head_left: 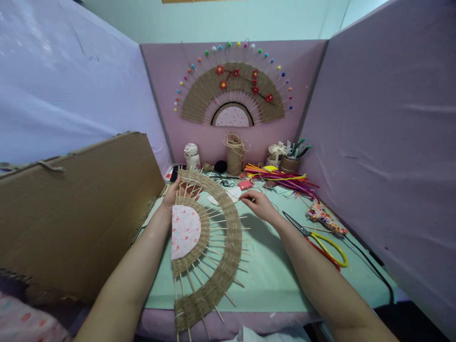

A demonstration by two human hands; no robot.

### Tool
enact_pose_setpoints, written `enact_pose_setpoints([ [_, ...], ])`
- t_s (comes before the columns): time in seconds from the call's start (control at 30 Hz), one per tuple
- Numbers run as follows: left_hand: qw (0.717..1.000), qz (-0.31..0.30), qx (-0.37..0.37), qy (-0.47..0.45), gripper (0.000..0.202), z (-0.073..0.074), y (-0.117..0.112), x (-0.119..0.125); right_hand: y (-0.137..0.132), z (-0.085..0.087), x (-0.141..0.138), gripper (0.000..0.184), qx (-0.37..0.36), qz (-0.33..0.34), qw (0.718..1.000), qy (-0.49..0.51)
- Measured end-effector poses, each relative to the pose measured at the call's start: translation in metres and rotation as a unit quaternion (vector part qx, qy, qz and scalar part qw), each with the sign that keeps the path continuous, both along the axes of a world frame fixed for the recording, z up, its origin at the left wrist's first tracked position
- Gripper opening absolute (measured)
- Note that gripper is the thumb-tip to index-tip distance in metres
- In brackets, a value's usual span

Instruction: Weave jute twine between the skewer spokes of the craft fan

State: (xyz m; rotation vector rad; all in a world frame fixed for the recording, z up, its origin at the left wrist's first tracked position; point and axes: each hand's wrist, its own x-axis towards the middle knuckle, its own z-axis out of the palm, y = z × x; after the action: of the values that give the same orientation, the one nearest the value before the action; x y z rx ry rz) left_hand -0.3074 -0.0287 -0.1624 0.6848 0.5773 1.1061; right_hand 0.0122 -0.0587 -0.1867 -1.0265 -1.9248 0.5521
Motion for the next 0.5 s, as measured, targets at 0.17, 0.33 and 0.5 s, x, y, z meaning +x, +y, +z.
enact_pose_setpoints([
  [0.17,1.000,0.015,0.003,-0.002,0.057,0.0013,-0.0027,0.0012,0.0033,-0.0034,0.0001,0.017,-0.021,0.013,0.999,0.027],
  [0.33,0.999,0.016,0.023,-0.015,0.051,0.0040,-0.0038,0.0007,0.0056,-0.0037,0.0023,0.035,-0.087,0.025,0.991,0.096],
  [0.5,0.999,0.040,0.023,-0.026,0.051,0.0051,-0.0028,0.0013,0.0054,-0.0040,0.0008,0.051,-0.191,0.055,0.957,0.211],
])
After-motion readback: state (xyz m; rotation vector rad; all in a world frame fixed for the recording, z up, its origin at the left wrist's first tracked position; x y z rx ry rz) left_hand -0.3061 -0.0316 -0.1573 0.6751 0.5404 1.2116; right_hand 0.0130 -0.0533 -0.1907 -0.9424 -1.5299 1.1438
